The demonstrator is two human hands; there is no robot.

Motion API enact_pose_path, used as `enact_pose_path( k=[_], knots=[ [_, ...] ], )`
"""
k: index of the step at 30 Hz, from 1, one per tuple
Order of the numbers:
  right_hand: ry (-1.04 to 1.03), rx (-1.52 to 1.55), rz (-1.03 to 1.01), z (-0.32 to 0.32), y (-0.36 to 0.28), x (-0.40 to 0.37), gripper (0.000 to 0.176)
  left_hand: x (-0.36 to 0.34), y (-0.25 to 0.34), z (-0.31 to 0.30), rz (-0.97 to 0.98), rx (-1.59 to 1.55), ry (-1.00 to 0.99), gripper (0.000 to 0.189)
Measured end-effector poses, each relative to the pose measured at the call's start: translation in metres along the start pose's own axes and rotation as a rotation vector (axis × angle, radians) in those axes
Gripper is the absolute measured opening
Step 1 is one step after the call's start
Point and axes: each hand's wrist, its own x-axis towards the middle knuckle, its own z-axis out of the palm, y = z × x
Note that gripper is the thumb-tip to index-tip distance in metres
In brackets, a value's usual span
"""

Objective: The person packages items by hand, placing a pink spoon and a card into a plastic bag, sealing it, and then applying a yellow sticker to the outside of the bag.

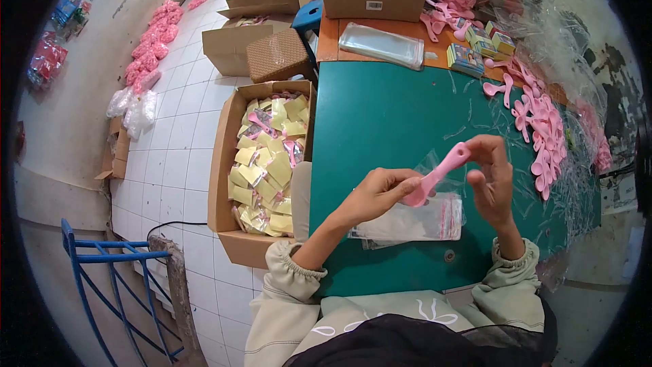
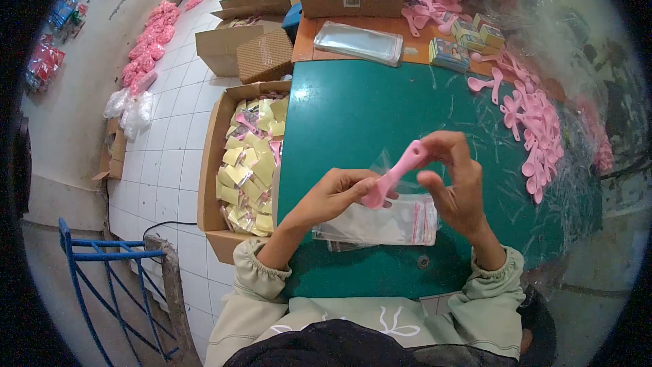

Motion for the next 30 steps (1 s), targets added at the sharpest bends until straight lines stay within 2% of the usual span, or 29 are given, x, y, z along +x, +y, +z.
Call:
enact_pose_path(
  k=[2,3,6,9,10,11,12,13,15,18,19,26,30],
  knots=[
    [-0.170,-0.061,-0.108,-0.003,-0.008,0.014,0.051,-0.002,0.002,-0.001,0.048,-0.025,0.045,0.036],
    [-0.241,-0.120,-0.082,0.000,-0.013,0.016,0.064,-0.003,0.005,-0.001,0.053,-0.074,0.092,0.036],
    [-0.532,-0.083,-0.186,0.006,-0.008,0.029,0.064,-0.007,0.017,0.000,0.073,-0.184,0.211,0.036],
    [-0.688,0.249,-0.089,-0.034,0.042,0.096,0.062,-0.013,0.022,-0.005,0.078,-0.226,0.278,0.035],
    [-0.535,0.212,0.106,-0.052,0.072,0.118,0.054,-0.015,0.024,-0.007,0.074,-0.235,0.298,0.035],
    [-0.302,-0.155,0.214,-0.070,0.112,0.144,0.047,-0.017,0.025,-0.010,0.073,-0.242,0.319,0.035],
    [-0.111,-0.573,0.145,-0.093,0.161,0.166,0.042,-0.018,0.026,-0.011,0.085,-0.250,0.328,0.035],
    [-0.051,-0.848,0.336,-0.112,0.186,0.181,0.040,-0.021,0.027,-0.012,0.098,-0.257,0.338,0.035],
    [0.140,-1.011,0.455,-0.138,0.260,0.193,0.036,-0.026,0.027,-0.013,0.119,-0.268,0.358,0.036],
    [0.219,-1.167,0.552,-0.109,0.235,0.183,0.035,-0.029,0.024,-0.017,0.125,-0.284,0.373,0.036],
    [0.399,-1.135,0.354,-0.114,0.276,0.176,0.030,-0.029,0.024,-0.017,0.122,-0.292,0.374,0.037],
    [0.311,-1.249,0.313,-0.141,0.273,0.172,0.031,-0.026,0.022,-0.014,0.084,-0.268,0.360,0.037],
    [0.289,-1.239,0.163,-0.155,0.266,0.174,0.033,-0.026,0.024,-0.014,0.042,-0.241,0.356,0.035]
  ],
)
